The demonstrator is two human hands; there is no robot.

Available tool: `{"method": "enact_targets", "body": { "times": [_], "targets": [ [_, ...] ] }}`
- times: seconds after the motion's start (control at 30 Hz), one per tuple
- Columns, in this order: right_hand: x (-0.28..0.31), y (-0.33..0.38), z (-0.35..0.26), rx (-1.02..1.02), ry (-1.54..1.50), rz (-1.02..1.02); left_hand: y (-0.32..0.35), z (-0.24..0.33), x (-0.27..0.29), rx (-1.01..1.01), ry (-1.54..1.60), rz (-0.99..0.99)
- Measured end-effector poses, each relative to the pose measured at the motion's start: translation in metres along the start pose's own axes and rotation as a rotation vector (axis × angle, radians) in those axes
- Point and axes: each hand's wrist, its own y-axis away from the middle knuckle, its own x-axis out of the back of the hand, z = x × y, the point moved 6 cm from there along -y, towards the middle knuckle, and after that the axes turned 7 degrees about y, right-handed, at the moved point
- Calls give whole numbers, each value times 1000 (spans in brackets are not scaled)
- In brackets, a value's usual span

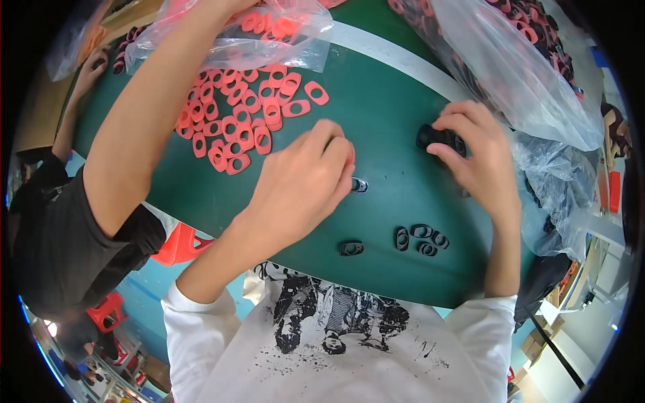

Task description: The person assembles small pink plastic rings and black plastic bases into finished components by hand and with tweezers at a factory workbench.

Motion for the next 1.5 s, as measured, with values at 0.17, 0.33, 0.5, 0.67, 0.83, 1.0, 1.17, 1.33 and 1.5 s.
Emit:
{"method": "enact_targets", "body": {
  "times": [0.17, 0.33, 0.5, 0.67, 0.83, 1.0, 1.17, 1.33, 1.5],
  "targets": [
    [-22, 0, -9, 122, -17, -29, 2, -27, -4, 159, 135, -14],
    [-32, 1, -17, 51, -161, -50, 2, -30, -7, 259, 151, 2],
    [-29, -1, -22, 44, -68, -13, 10, -26, -2, 260, 164, 13],
    [-36, -5, -30, 121, -122, -23, -1, -17, -15, 99, 196, -59],
    [-23, -5, -47, 119, -253, 106, 0, -19, -12, 122, 259, -41],
    [-46, -9, -60, 102, -252, 167, 4, -26, -11, 148, 301, -4],
    [-58, -18, -56, 16, -348, 85, 4, -32, -10, 166, 408, 4],
    [-53, -27, -54, 132, -276, 61, 4, -33, -12, 161, 414, 13],
    [-66, -33, -52, 105, -268, -149, 5, -35, -10, 164, 425, 33]
  ]
}}
